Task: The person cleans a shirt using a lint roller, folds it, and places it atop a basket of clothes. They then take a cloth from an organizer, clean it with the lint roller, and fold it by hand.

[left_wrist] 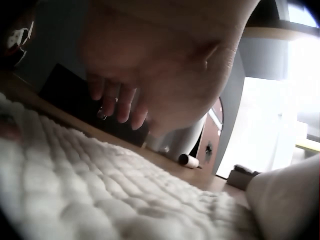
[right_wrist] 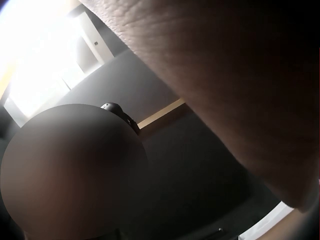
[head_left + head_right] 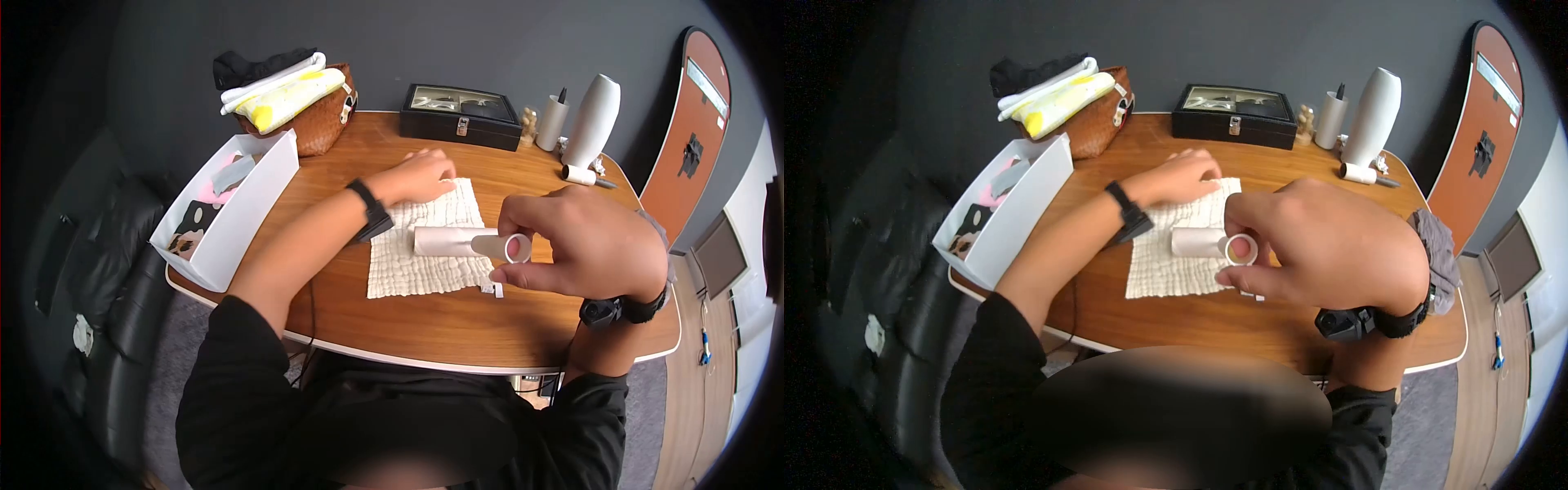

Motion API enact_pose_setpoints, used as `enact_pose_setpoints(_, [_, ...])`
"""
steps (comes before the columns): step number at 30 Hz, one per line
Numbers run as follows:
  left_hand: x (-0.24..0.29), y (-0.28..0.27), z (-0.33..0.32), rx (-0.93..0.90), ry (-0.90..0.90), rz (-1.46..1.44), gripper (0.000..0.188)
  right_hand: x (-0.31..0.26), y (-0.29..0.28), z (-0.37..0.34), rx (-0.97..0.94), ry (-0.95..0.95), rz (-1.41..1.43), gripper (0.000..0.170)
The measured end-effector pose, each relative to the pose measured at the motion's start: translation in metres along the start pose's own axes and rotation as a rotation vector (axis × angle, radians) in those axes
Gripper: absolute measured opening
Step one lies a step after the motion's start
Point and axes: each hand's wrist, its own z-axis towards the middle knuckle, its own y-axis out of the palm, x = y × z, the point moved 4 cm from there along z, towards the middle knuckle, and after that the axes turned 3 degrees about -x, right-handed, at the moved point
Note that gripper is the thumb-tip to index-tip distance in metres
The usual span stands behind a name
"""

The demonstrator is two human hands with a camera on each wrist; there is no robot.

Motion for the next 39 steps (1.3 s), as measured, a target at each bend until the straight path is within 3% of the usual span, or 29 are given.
enact_pose_setpoints(2, [-0.002,-0.009,-0.035,-0.196,0.06,0.068,0.042,-0.004,0.001,0.0,-0.139,0.071,-0.035,0.033])
enact_pose_setpoints(3, [-0.003,-0.017,-0.052,-0.193,0.058,0.072,0.042,-0.008,-0.001,0.0,-0.137,0.067,-0.037,0.033])
enact_pose_setpoints(5, [-0.011,-0.023,-0.085,-0.326,-0.047,0.073,0.058,-0.015,0.0,0.0,-0.18,0.039,-0.036,0.032])
enact_pose_setpoints(6, [-0.019,-0.019,-0.099,-0.315,-0.054,0.069,0.058,-0.016,0.001,0.0,-0.187,0.031,-0.044,0.032])
enact_pose_setpoints(9, [-0.042,-0.006,-0.122,-0.389,-0.127,-0.006,0.089,-0.021,0.002,-0.002,-0.196,-0.107,0.029,0.033])
enact_pose_setpoints(12, [-0.053,-0.004,-0.126,-0.408,-0.094,-0.025,0.092,-0.029,-0.003,-0.006,-0.167,-0.114,0.018,0.033])
enact_pose_setpoints(14, [-0.056,-0.002,-0.126,-0.395,-0.079,-0.02,0.093,-0.027,-0.004,-0.007,-0.18,-0.111,0.011,0.034])
enact_pose_setpoints(16, [-0.058,-0.002,-0.128,-0.379,-0.064,-0.01,0.094,-0.027,-0.009,-0.005,-0.033,-0.146,0.02,0.027])
enact_pose_setpoints(19, [-0.064,-0.003,-0.127,-0.379,-0.021,-0.026,0.091,-0.021,-0.01,0.0,0.054,-0.045,0.016,0.027])
enact_pose_setpoints(21, [-0.072,-0.003,-0.123,-0.363,-0.075,-0.215,0.086,-0.014,-0.014,0.004,0.131,-0.02,-0.011,0.029])
enact_pose_setpoints(24, [-0.086,-0.005,-0.12,-0.267,-0.146,-0.249,0.081,-0.009,-0.014,0.01,0.237,-0.046,0.029,0.031])
enact_pose_setpoints(30, [-0.086,-0.014,-0.125,-0.286,-0.228,-0.117,0.079,-0.01,-0.001,0.029,0.427,-0.019,0.006,0.036])
enact_pose_setpoints(32, [-0.092,-0.015,-0.128,-0.3,-0.173,-0.136,0.076,-0.009,0.008,0.04,0.421,-0.01,-0.061,0.036])
enact_pose_setpoints(34, [-0.097,-0.009,-0.125,-0.314,-0.119,-0.157,0.074,-0.006,0.024,0.051,0.288,-0.158,-0.104,0.032])
enact_pose_setpoints(36, [-0.102,-0.005,-0.123,-0.295,-0.22,-0.129,0.069,-0.007,0.032,0.056,0.247,-0.181,-0.074,0.029])
enact_pose_setpoints(39, [-0.094,-0.008,-0.124,-0.32,-0.225,-0.087,0.065,-0.014,0.039,0.056,0.053,-0.185,-0.02,0.027])
